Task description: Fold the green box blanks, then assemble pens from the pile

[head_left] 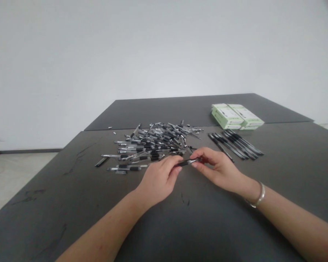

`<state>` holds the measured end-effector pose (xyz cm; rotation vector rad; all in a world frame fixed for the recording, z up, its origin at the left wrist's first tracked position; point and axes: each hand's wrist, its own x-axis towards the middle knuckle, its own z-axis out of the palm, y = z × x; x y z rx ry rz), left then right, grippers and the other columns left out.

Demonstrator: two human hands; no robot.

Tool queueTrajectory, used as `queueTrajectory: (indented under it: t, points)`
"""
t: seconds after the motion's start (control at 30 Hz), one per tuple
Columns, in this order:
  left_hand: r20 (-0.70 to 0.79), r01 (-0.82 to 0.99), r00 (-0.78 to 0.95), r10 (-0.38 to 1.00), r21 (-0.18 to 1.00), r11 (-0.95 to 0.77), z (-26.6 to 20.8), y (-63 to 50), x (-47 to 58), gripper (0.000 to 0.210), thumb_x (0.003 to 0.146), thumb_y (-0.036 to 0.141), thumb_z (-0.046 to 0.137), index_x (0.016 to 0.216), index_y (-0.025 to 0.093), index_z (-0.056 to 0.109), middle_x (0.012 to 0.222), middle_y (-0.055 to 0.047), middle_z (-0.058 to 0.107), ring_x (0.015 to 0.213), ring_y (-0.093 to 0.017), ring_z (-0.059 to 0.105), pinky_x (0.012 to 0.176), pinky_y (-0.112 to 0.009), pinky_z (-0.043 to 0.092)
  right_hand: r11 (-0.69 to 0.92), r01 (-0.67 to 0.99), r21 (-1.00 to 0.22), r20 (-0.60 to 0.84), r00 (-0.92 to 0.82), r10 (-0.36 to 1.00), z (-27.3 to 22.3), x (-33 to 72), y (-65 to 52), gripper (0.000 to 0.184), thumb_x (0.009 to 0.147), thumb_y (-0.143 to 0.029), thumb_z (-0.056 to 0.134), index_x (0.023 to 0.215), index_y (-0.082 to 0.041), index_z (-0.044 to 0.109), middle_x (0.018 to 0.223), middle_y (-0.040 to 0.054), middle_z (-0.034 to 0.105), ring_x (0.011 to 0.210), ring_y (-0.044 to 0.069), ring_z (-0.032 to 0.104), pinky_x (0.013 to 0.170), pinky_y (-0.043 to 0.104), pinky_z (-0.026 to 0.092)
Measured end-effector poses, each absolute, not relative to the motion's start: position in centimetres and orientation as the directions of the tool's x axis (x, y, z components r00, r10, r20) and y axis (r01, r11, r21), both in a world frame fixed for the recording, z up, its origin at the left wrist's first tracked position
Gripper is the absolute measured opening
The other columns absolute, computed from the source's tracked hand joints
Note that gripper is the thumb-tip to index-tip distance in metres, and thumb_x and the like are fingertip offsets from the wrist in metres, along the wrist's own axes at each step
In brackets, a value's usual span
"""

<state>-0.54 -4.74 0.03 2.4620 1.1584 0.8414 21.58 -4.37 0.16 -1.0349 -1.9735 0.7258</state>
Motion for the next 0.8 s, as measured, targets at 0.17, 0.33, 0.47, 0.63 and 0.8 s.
queueTrajectory:
  t: [0.17,0.33,0.47,0.63,0.8]
  points:
    - [0.362,0.588,0.481,0.798,0.543,-0.600,-0.3,-4.7,-0.5,0.014,0.089,0.019,0.053,0.101,0.021,0.061,0.092,-0.001,0.070,0.084,-0.016,0.066,0.076,-0.028,0.050,0.480,0.452,-0.752,0.329,-0.374,0.867,0.0,21.7,-4.4,0.016,0.087,-0.032,0.060,0.095,-0.020,0.065,0.085,0.0046,0.069,0.074,0.016,0.062,0.065,0.026,0.050]
    - [0.305,0.591,0.457,0.836,0.598,-0.542,-0.5,-4.8,-0.3,0.014,0.087,0.016,0.054,0.100,0.022,0.056,0.087,0.000,0.069,0.078,-0.015,0.065,0.069,-0.026,0.047,0.442,0.411,-0.797,0.298,-0.369,0.881,-0.4,21.6,-4.4,0.016,0.086,-0.033,0.061,0.093,-0.019,0.066,0.076,0.0034,0.069,0.068,0.015,0.063,0.061,0.025,0.049]
    - [0.277,0.625,0.439,0.855,0.589,-0.512,-0.6,-5.0,-0.1,0.007,0.087,0.016,0.053,0.092,0.021,0.052,0.076,0.002,0.064,0.068,-0.014,0.062,0.061,-0.024,0.042,0.429,0.383,-0.818,0.287,-0.375,0.882,-0.5,21.6,-4.4,0.016,0.086,-0.032,0.061,0.093,-0.017,0.066,0.075,0.0038,0.070,0.067,0.015,0.064,0.062,0.025,0.050]
    - [0.274,0.629,0.432,0.859,0.592,-0.505,-0.7,-5.0,0.1,0.006,0.087,0.016,0.052,0.089,0.021,0.051,0.074,0.002,0.063,0.066,-0.014,0.060,0.061,-0.024,0.041,0.428,0.392,-0.814,0.282,-0.378,0.882,-0.5,21.5,-4.5,0.015,0.086,-0.030,0.061,0.092,-0.017,0.066,0.074,0.0036,0.070,0.066,0.014,0.064,0.061,0.024,0.049]
    - [0.264,0.543,0.430,0.864,0.688,-0.481,-0.4,-4.7,0.2,0.020,0.088,0.015,0.051,0.106,0.023,0.049,0.090,0.000,0.069,0.081,-0.014,0.065,0.071,-0.024,0.046,0.251,0.206,-0.946,0.182,-0.304,0.935,-0.7,20.5,-4.2,0.019,0.084,-0.033,0.064,0.094,-0.016,0.061,0.069,0.0010,0.065,0.062,0.013,0.062,0.059,0.024,0.050]
